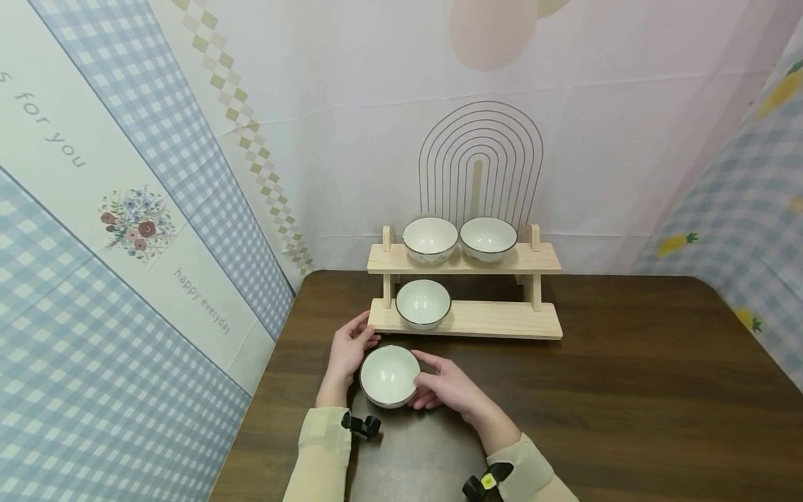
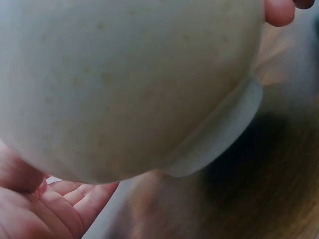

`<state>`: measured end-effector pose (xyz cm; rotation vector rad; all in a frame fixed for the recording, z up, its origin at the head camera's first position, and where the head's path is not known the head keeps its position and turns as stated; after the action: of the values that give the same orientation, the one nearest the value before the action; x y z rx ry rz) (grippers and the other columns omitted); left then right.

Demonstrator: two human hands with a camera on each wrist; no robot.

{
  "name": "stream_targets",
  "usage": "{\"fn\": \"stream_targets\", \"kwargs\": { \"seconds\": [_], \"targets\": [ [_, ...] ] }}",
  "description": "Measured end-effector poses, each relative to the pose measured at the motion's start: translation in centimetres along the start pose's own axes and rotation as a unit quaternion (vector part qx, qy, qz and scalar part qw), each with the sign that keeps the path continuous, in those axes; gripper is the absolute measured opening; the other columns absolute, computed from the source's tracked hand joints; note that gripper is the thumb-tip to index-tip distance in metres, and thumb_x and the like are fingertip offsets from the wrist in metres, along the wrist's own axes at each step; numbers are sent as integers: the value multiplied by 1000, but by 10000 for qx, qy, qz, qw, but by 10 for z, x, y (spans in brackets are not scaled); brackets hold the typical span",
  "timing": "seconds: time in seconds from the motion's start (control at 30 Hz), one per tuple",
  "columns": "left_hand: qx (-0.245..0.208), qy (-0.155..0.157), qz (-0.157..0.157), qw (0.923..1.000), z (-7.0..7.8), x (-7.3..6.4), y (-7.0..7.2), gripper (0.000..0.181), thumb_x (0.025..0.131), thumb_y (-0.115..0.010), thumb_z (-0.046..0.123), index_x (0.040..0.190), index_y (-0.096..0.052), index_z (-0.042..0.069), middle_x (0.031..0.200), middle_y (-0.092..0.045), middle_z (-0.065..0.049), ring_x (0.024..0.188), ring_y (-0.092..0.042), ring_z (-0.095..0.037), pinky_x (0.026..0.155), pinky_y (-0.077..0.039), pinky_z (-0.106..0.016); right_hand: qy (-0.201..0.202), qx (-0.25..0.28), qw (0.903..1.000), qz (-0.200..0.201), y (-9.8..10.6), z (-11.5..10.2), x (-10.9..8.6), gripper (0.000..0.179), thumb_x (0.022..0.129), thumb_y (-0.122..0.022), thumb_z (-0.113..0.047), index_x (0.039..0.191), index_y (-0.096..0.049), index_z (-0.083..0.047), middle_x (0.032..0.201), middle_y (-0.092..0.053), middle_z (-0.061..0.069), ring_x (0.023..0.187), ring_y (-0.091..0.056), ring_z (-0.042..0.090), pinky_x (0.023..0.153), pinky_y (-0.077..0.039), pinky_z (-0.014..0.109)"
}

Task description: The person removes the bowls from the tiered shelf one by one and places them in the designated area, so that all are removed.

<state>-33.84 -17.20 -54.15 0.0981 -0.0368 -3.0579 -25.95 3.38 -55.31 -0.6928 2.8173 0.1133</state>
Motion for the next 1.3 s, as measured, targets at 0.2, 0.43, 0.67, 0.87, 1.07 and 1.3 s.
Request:
{"fn": "stream_targets", "kwargs": {
  "seconds": [0.2,0.43,0.67,0.87,1.07,1.3],
  "targets": [
    [-70,-22,65,10000,-11,5,4,44,108,-60,-1,151,-56,-6,119,-64,-35,89,-73,-23,85,-64,-36,11,6,10000,-28,-1,-1,-3,72,99,-61,-16,165,-37,-3,86,-79,16,72,-76,20,65,-61,32],
    [-136,-68,95,9998,-12,3,6,43,107,-64,2,149,-59,-4,117,-66,-32,86,-73,-19,80,-63,-29,-16,22,10000,-22,-3,-3,-6,72,99,-62,-16,165,-37,-4,86,-79,16,72,-76,20,65,-61,32],
    [-213,-36,96,9997,-10,2,6,42,107,-63,0,149,-60,-3,114,-66,-29,84,-73,-17,78,-62,-27,-27,-18,10000,35,-5,-4,-7,72,99,-63,-17,165,-39,-4,87,-79,17,72,-76,21,65,-61,32],
    [-128,-1,33,9999,0,-5,4,42,108,-60,-1,150,-56,-7,120,-63,-37,88,-74,-24,82,-63,-30,-44,7,10000,76,-6,-5,-8,72,99,-63,-17,165,-38,-3,86,-79,17,73,-76,22,65,-61,33],
    [-73,46,44,10000,-10,2,4,43,108,-59,-3,150,-55,-9,123,-61,-41,89,-74,-25,81,-63,-30,-8,17,9999,111,-5,-6,-9,73,99,-63,-17,166,-36,-3,87,-78,19,73,-77,25,66,-62,37],
    [-151,-47,100,9998,-12,3,5,43,107,-63,1,150,-58,-5,119,-65,-33,88,-74,-23,79,-63,-28,-46,-10,9999,113,-3,-2,-7,73,100,-63,-17,166,-36,-2,87,-78,19,73,-77,25,65,-62,36]
  ]
}}
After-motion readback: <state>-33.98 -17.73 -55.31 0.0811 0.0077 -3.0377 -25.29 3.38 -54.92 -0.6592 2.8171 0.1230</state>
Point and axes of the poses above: each hand's wrist, its own x-axis towards the middle knuckle, its own y-axis out of the back of the hand, z = x × y, the point moved 8 cm from there along x, towards the middle knuckle
